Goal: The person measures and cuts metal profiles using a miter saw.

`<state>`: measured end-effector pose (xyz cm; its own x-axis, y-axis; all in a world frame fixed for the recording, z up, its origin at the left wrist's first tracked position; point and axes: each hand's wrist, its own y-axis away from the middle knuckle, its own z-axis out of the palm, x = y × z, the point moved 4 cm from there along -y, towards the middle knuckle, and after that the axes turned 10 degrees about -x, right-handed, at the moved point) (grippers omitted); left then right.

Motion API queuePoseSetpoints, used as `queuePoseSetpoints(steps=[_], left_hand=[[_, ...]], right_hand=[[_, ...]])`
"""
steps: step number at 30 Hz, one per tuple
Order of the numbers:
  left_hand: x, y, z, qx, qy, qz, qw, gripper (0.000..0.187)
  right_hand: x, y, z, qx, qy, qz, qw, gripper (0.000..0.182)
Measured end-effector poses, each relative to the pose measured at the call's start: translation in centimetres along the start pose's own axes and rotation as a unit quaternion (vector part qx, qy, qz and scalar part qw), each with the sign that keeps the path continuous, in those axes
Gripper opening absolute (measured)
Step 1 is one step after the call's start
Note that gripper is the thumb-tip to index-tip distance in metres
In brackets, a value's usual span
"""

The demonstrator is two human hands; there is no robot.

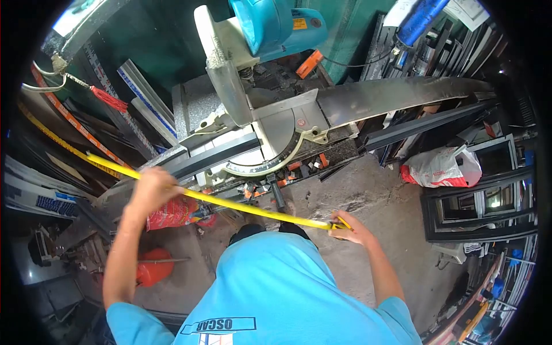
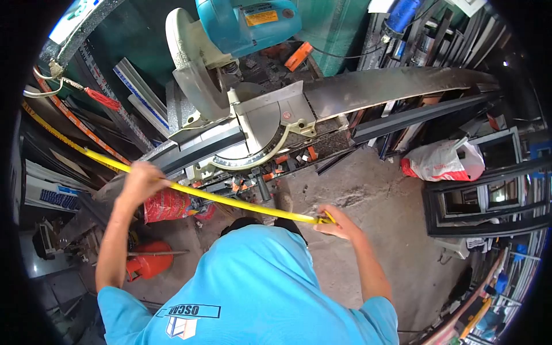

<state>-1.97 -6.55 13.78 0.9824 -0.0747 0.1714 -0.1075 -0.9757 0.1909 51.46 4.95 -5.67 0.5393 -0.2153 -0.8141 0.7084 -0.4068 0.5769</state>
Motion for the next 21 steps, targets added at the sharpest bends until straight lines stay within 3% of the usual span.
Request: queuePoseSetpoints(steps=[2,4,6,8,12,14,15,16,18,20,21], left_hand=[[5.5,-2.9,3.9,-0.049,0.064,-0.001,0.997,0.021],[11.2,-5.8,7.3,-0.225,0.089,-0.068,0.968,0.029],[14.6,-8.3,11.3,-0.238,0.101,0.018,0.966,0.029],[17.1,-10.4,13.6,-0.210,0.164,0.020,0.964,0.029],[16.8,-11.7,12.8,-0.157,0.162,0.041,0.973,0.025],[15.1,-10.9,9.7,0.017,0.203,0.083,0.975,0.023],[13.4,-10.6,9.2,0.035,0.211,0.054,0.975,0.023],[11.7,-9.7,8.8,0.121,0.182,0.021,0.976,0.026],[7.2,-8.4,9.1,0.208,0.114,-0.094,0.967,0.033],[3.7,-7.2,9.0,0.210,0.052,-0.226,0.950,0.045],[2.1,-6.9,9.2,0.202,0.047,-0.250,0.946,0.046]], right_hand=[[-3.1,-2.1,0.8,-0.005,0.055,-0.034,0.998,0.049],[-6.5,-4.3,1.5,0.006,0.130,-0.114,0.985,0.045],[-9.6,-5.6,1.7,0.010,0.161,-0.134,0.978,0.046],[-11.1,-6.3,1.5,0.011,0.194,-0.157,0.968,0.047],[-12.3,-7.5,-0.2,0.039,0.273,-0.248,0.929,0.046],[-11.9,-8.0,-2.3,0.093,0.316,-0.259,0.908,0.046],[-12.3,-8.0,-3.4,0.114,0.323,-0.293,0.892,0.046],[-12.3,-8.4,-4.4,0.129,0.336,-0.293,0.886,0.044],[-13.6,-8.6,-5.8,0.149,0.381,-0.209,0.888,0.041],[-13.6,-9.8,-7.0,0.144,0.381,-0.204,0.890,0.040],[-13.7,-10.3,-7.5,0.141,0.381,-0.196,0.892,0.039]])
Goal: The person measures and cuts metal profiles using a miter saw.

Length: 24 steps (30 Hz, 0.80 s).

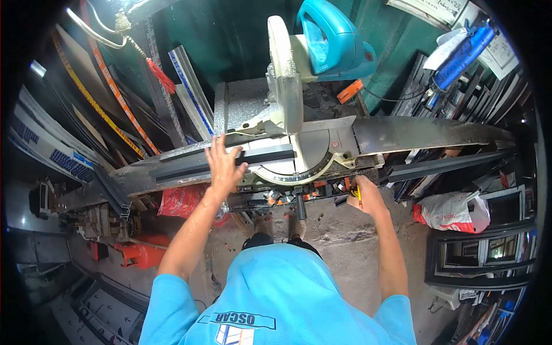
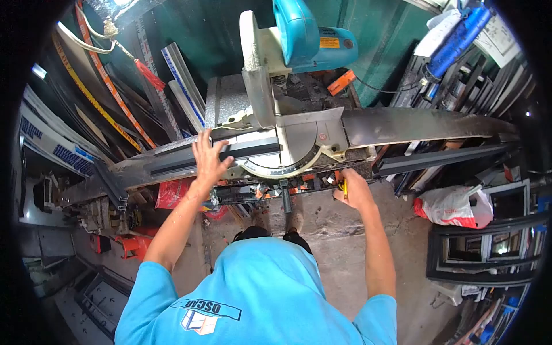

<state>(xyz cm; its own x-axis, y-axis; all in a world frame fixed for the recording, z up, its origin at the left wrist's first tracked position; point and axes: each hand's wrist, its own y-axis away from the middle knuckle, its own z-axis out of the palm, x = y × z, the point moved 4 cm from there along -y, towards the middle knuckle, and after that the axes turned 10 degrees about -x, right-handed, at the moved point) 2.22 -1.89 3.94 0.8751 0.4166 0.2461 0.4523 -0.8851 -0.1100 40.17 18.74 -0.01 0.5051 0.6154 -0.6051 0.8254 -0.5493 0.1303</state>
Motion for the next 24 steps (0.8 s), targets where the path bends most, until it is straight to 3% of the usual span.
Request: queuePoseSetpoints(steps=[3,5,9,16,17,18,19,21,23,24], left_hand=[[-2.8,-1.3,0.4,-0.008,-0.008,-0.033,0.999,0.043],[-3.1,-2.3,0.8,-0.054,-0.027,0.013,0.998,0.037],[-1.9,-3.6,1.3,-0.033,-0.018,0.052,0.998,0.038],[-1.6,-5.2,2.6,-0.021,0.001,0.069,0.997,0.038],[-1.7,-5.4,2.6,-0.019,0.007,0.079,0.997,0.038],[-1.9,-5.6,2.7,-0.022,0.009,0.087,0.996,0.038],[-2.2,-5.8,2.8,-0.027,0.015,0.086,0.996,0.038],[-2.5,-6.1,2.9,-0.034,0.033,0.091,0.995,0.038],[-2.7,-5.8,2.8,-0.006,0.014,0.122,0.992,0.038],[-2.8,-5.8,2.8,-0.001,0.021,0.131,0.991,0.037]], right_hand=[[0.9,-1.5,-0.2,-0.022,0.000,-0.026,0.999,0.039],[2.1,-2.3,0.5,-0.036,-0.007,-0.022,0.999,0.037],[2.8,-3.0,1.6,-0.066,0.009,-0.043,0.997,0.027],[1.2,-3.5,0.5,0.077,0.052,-0.130,0.987,0.018],[2.0,-3.8,0.3,0.033,-0.121,-0.016,0.992,0.016],[2.4,-3.6,0.6,-0.010,-0.289,0.099,0.952,0.014],[0.7,-3.1,-0.9,0.089,-0.178,-0.048,0.979,0.019],[-1.3,-3.4,-4.5,0.097,-0.124,0.004,0.988,0.029],[-6.2,-3.8,-10.1,0.158,-0.051,-0.008,0.986,0.033],[-8.6,-4.1,-12.8,0.194,-0.138,-0.006,0.971,0.035]])
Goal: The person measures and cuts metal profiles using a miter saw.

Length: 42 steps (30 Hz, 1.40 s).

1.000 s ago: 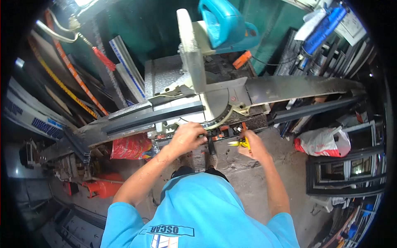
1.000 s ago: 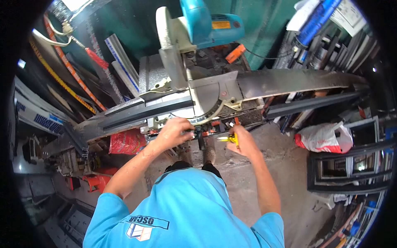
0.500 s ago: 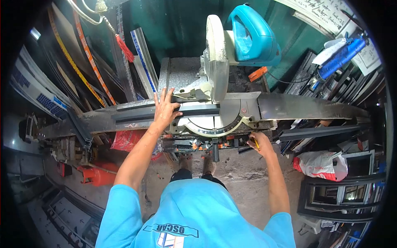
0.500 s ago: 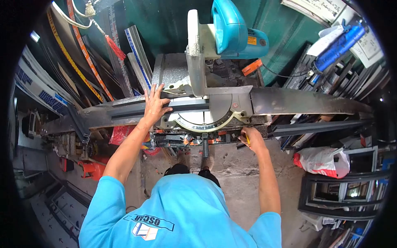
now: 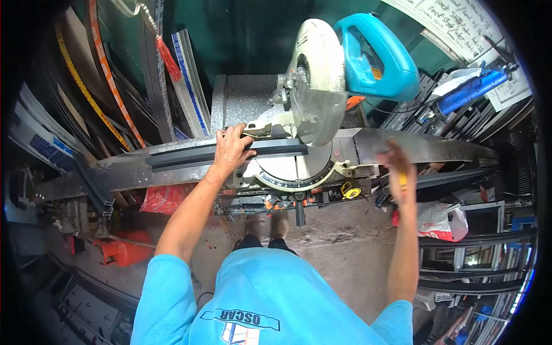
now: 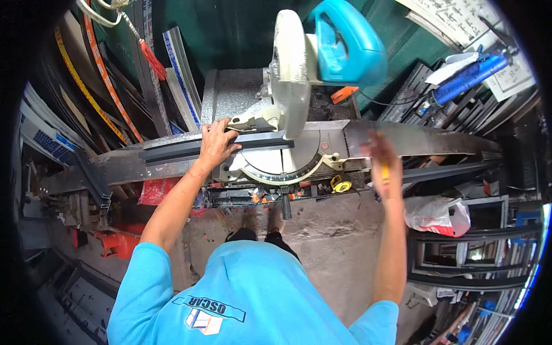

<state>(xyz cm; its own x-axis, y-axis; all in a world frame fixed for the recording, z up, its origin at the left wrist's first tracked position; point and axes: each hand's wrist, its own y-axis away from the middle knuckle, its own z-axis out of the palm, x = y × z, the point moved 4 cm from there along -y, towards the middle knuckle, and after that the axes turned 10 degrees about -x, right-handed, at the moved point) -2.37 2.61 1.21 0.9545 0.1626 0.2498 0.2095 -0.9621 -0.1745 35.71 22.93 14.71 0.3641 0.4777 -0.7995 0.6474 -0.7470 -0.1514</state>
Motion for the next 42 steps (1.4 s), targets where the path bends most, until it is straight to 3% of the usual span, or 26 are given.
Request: queuePoseSetpoints(steps=[1,5,7,9,10,11,13,15,18,21,23,28,42], left_hand=[[-0.1,0.1,0.0,0.003,0.009,0.000,1.000,0.037],[-0.2,0.2,0.1,0.020,0.024,0.008,0.999,0.036],[-0.3,0.4,0.2,0.027,0.008,0.012,1.000,0.037],[-0.3,0.4,0.1,0.023,0.017,0.008,1.000,0.038],[-0.3,0.4,0.1,0.020,0.018,0.002,1.000,0.038],[-0.3,0.3,0.2,0.019,0.024,0.005,1.000,0.038],[-0.4,0.3,0.4,0.023,0.014,-0.002,1.000,0.037],[-0.5,0.2,0.4,0.026,0.014,-0.004,1.000,0.036],[-0.4,0.4,0.4,0.028,0.011,0.002,1.000,0.035],[-0.4,0.3,0.5,0.032,0.013,0.004,0.999,0.035],[-0.3,0.2,0.6,0.033,0.014,0.006,0.999,0.035],[-0.4,0.2,0.8,0.008,0.014,-0.006,1.000,0.038],[-0.3,0.1,0.8,0.005,0.018,-0.015,1.000,0.041]], right_hand=[[-3.3,-1.3,-1.6,0.040,-0.088,0.011,0.995,0.037],[-17.9,-7.1,-5.4,0.075,-0.115,0.001,0.991,0.046],[-23.4,-10.3,-4.3,0.031,0.010,0.008,0.999,0.047],[-24.8,-15.0,-3.5,-0.097,0.138,-0.132,0.977,0.045],[-23.8,-17.1,-2.4,-0.159,0.060,-0.005,0.985,0.041],[-24.1,-18.1,-2.1,-0.158,0.064,-0.001,0.985,0.041],[-23.4,-19.2,-1.2,-0.230,0.058,0.141,0.961,0.034],[-23.6,-17.7,-0.4,-0.184,-0.018,0.116,0.976,0.030],[-23.0,-14.7,0.4,-0.111,0.057,0.103,0.987,0.034],[-21.1,-9.9,1.8,-0.040,0.020,0.084,0.995,0.034],[-20.1,-6.8,3.1,-0.012,0.099,0.058,0.993,0.033],[-16.5,-2.4,6.0,0.075,-0.002,0.051,0.996,0.035],[-16.0,-1.3,6.5,0.093,0.024,0.051,0.994,0.038]])
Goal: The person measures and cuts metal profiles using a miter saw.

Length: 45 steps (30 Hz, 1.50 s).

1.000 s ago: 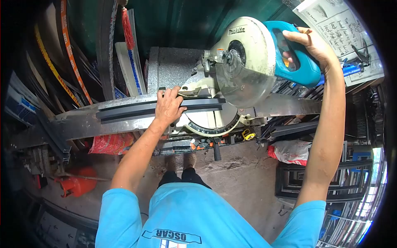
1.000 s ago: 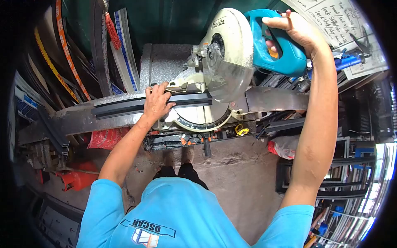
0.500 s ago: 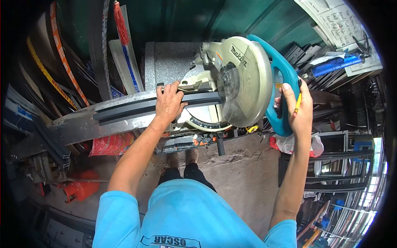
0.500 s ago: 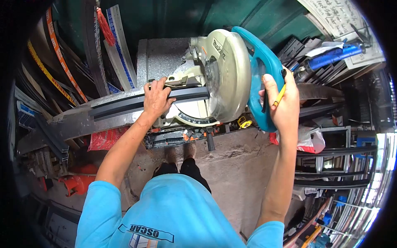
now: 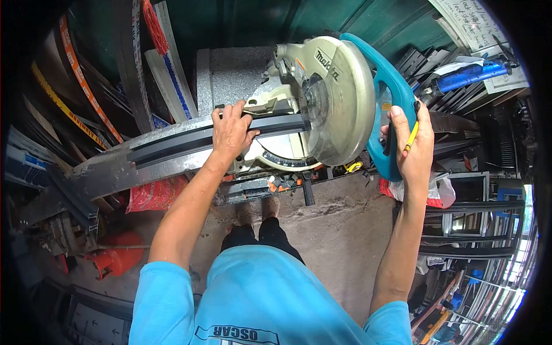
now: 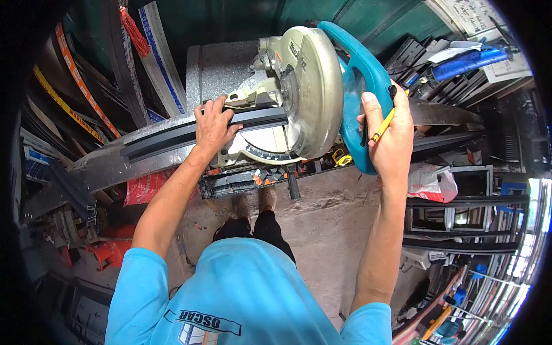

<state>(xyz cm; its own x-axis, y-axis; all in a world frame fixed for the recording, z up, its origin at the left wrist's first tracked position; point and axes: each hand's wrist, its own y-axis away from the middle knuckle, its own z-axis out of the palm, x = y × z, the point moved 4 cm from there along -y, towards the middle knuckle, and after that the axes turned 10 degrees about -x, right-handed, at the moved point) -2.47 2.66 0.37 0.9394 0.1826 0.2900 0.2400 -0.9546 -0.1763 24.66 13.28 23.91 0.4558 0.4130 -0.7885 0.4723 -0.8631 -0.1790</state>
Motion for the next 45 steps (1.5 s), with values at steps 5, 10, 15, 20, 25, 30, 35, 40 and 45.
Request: queuePoseSetpoints(steps=[5,10,15,20,25,30,35,40,45], left_hand=[[0.1,0.0,0.1,-0.007,-0.001,-0.007,1.000,0.040],[0.1,-0.1,0.2,0.001,-0.006,-0.005,1.000,0.040],[0.1,-0.1,0.1,0.002,-0.006,-0.002,1.000,0.040],[0.2,-0.1,0.2,0.005,-0.014,-0.002,1.000,0.040],[0.7,-0.3,-0.2,-0.004,-0.019,-0.018,1.000,0.037],[1.2,-0.8,-1.0,-0.053,-0.045,-0.040,0.997,0.033],[1.5,-1.2,-0.7,-0.098,-0.082,-0.069,0.989,0.031],[1.8,-1.2,-0.3,-0.079,-0.104,-0.080,0.988,0.030],[1.8,-1.3,0.5,-0.068,-0.127,-0.085,0.986,0.014]], right_hand=[[0.0,0.0,0.0,0.002,0.020,-0.020,1.000,0.037],[0.1,0.0,0.0,0.004,0.013,-0.014,1.000,0.037],[0.2,0.2,0.0,0.004,0.014,-0.022,1.000,0.037],[0.4,0.4,0.0,0.011,0.008,-0.041,0.999,0.038],[0.6,0.5,0.1,0.011,-0.003,-0.049,0.999,0.040],[0.9,0.9,0.1,0.025,-0.005,-0.042,0.999,0.041],[1.2,0.8,0.0,0.033,-0.027,-0.023,0.999,0.046],[1.7,-0.1,-0.8,-0.002,-0.114,0.044,0.992,0.063],[-0.2,-2.2,-1.2,-0.083,-0.280,0.188,0.938,0.068]])
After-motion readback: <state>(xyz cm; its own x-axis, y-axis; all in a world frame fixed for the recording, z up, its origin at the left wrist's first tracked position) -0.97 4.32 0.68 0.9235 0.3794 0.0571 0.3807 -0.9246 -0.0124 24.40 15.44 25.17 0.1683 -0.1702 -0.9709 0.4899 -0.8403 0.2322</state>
